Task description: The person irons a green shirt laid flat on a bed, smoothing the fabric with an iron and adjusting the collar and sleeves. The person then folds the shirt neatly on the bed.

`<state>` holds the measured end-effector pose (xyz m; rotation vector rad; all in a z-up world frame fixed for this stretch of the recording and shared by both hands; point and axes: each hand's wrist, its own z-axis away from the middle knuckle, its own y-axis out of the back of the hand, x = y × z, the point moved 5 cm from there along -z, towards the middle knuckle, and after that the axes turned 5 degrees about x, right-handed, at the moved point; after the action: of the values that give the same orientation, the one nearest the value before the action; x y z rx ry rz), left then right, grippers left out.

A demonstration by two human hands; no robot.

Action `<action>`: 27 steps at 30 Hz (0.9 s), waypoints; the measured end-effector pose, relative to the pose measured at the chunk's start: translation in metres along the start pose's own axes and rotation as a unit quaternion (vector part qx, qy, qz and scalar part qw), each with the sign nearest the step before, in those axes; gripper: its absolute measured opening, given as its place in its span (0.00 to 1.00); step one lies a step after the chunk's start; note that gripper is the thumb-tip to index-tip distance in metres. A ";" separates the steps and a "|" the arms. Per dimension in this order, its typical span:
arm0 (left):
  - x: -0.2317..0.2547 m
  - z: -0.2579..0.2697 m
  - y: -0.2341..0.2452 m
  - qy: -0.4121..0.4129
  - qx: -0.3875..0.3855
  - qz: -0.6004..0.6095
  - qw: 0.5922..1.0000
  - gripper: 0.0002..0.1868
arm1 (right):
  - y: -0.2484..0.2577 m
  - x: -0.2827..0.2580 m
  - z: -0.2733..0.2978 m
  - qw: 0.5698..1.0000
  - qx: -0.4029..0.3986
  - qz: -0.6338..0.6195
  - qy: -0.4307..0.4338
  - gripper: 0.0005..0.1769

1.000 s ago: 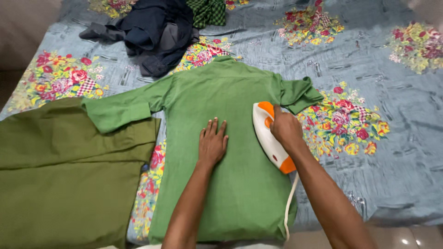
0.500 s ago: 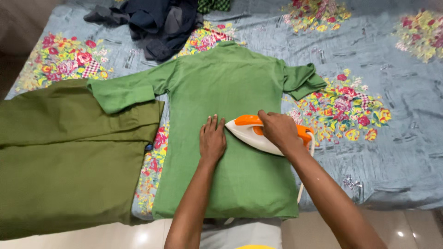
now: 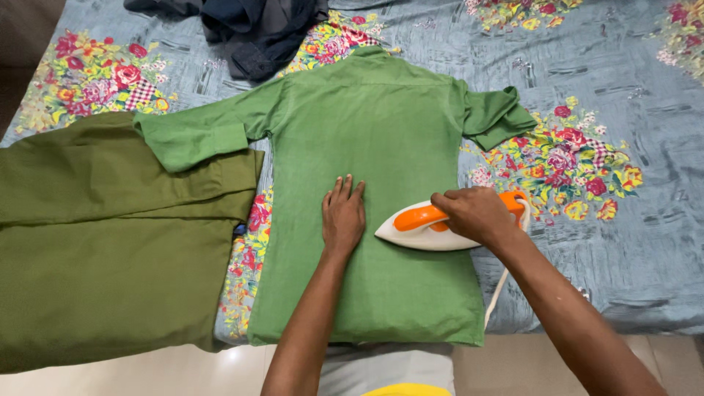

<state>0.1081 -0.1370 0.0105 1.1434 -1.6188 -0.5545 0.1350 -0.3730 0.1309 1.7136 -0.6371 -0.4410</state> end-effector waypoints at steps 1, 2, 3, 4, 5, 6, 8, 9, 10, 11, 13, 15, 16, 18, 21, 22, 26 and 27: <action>-0.001 -0.001 0.000 0.001 -0.002 -0.002 1.000 0.22 | 0.000 -0.003 0.000 1.000 0.003 0.000 0.013 0.11; -0.001 -0.002 -0.001 0.001 -0.004 -0.004 1.000 0.22 | -0.001 -0.007 -0.001 1.000 0.005 -0.001 0.026 0.10; -0.001 -0.002 -0.001 0.003 -0.006 -0.006 1.000 0.22 | -0.001 -0.012 0.000 0.999 0.012 -0.007 0.043 0.10; -0.001 -0.001 0.000 0.003 -0.006 -0.004 1.000 0.22 | -0.002 -0.017 0.001 0.998 0.019 -0.013 0.059 0.10; -0.001 -0.001 0.000 0.004 -0.005 -0.003 1.000 0.22 | -0.002 -0.021 0.002 0.997 0.027 -0.019 0.076 0.10; 0.000 -0.001 0.001 0.004 -0.004 -0.001 1.000 0.22 | -0.002 -0.023 0.003 0.997 0.023 -0.018 0.078 0.10; 0.001 0.001 0.002 0.003 -0.006 -0.007 1.000 0.22 | 0.000 -0.026 0.006 0.996 0.015 -0.016 0.081 0.10; 0.002 0.000 0.004 0.002 -0.006 -0.009 1.000 0.22 | 0.003 -0.024 0.007 0.996 0.021 -0.031 0.077 0.11; 0.003 -0.001 0.005 0.006 -0.016 -0.009 1.000 0.23 | 0.008 -0.022 0.007 0.996 0.026 -0.046 0.073 0.12; 0.004 -0.001 0.006 0.010 -0.027 -0.009 1.000 0.23 | 0.013 -0.019 0.007 0.995 0.031 -0.061 0.068 0.13; 0.007 -0.001 0.009 0.013 -0.040 -0.010 0.999 0.26 | 0.015 -0.014 0.007 0.998 0.001 -0.052 0.047 0.15; 0.011 -0.002 0.013 0.012 -0.046 -0.011 0.999 0.30 | 0.018 -0.015 0.007 0.998 -0.011 -0.049 0.049 0.14; 0.012 -0.002 0.014 0.015 -0.050 -0.012 0.999 0.32 | 0.018 -0.018 0.007 0.997 -0.007 -0.051 0.061 0.13; 0.013 -0.003 0.016 0.022 -0.057 -0.014 0.998 0.35 | 0.018 -0.027 0.007 0.995 -0.004 -0.046 0.092 0.12; 0.014 -0.003 0.018 0.012 -0.046 -0.017 0.999 0.37 | 0.012 -0.049 0.012 0.989 -0.011 -0.049 0.142 0.11; 0.014 -0.002 0.018 0.011 -0.043 -0.016 0.999 0.37 | 0.011 -0.056 0.014 0.986 -0.014 -0.066 0.153 0.11; 0.013 -0.002 0.016 0.006 -0.033 -0.016 0.999 0.37 | 0.011 -0.072 0.019 0.978 -0.007 -0.099 0.181 0.10; 0.013 -0.002 0.016 0.005 -0.032 -0.016 0.999 0.36 | 0.012 -0.071 0.019 0.980 -0.010 -0.094 0.175 0.11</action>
<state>0.1031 -0.1411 0.0303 1.1243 -1.5661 -0.6168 0.0663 -0.3451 0.1349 1.7836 -0.2169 -0.2644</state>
